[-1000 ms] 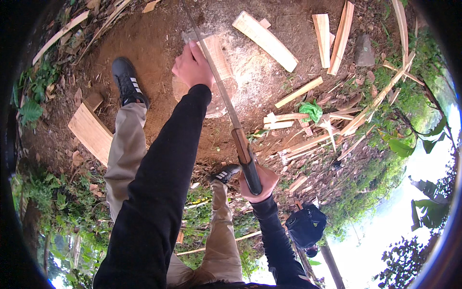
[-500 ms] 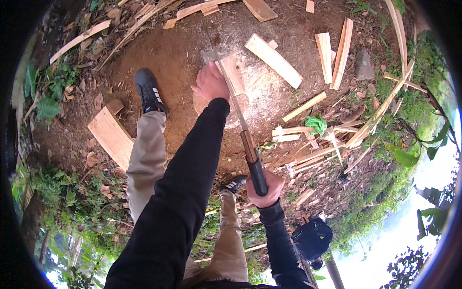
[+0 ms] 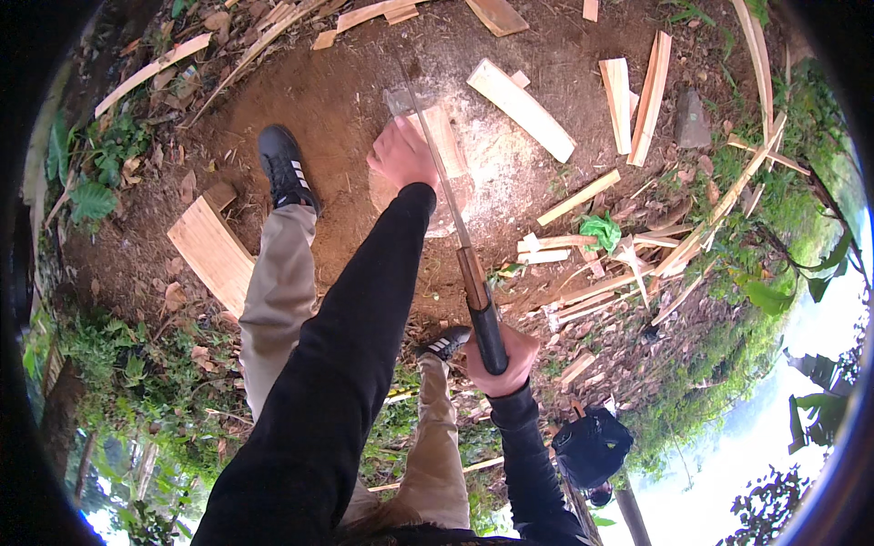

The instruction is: The person uses a machete to repeatedly strike and split a small piece of wood placed on a flat rock. The person holds the wood steady with one hand while swinging the machete with the other to produce thin wood shavings and smaller pieces.

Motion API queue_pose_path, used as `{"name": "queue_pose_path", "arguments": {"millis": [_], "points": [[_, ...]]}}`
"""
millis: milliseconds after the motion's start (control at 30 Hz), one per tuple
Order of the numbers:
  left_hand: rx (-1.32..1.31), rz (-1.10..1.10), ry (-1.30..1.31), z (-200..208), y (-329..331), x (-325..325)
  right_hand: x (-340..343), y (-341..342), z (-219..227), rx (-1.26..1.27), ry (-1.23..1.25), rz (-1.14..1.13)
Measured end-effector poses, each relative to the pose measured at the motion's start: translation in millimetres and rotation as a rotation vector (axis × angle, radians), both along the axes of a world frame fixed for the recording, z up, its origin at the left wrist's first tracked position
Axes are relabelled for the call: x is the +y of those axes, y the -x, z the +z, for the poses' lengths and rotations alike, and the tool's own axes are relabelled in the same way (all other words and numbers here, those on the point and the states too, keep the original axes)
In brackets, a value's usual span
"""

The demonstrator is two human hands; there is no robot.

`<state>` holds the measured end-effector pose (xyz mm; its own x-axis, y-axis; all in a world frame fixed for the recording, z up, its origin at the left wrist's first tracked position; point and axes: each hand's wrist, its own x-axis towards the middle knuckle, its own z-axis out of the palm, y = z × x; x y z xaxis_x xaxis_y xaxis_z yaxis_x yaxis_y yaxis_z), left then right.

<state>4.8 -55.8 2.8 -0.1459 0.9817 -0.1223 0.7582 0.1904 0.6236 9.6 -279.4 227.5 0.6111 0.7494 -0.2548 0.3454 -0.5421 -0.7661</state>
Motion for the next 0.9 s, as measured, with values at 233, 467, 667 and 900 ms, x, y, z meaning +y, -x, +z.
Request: {"name": "queue_pose_path", "arguments": {"millis": [233, 467, 667, 900], "points": [[0.051, 0.019, -0.028, -1, -1, 1, 1, -3, 5, 0.026, 0.084, -0.002], [0.024, 0.04, -0.066, -3, -1, 0, 16, -3, 28, 0.005, 0.13, 0.029], [0.039, 0.037, -0.087, -4, -5, 6, 31, -9, 42, 0.005, 0.153, 0.017], [0.019, 0.033, -0.07, -2, -5, 4, 47, -11, 64, 0.021, 0.212, 0.033]]}}
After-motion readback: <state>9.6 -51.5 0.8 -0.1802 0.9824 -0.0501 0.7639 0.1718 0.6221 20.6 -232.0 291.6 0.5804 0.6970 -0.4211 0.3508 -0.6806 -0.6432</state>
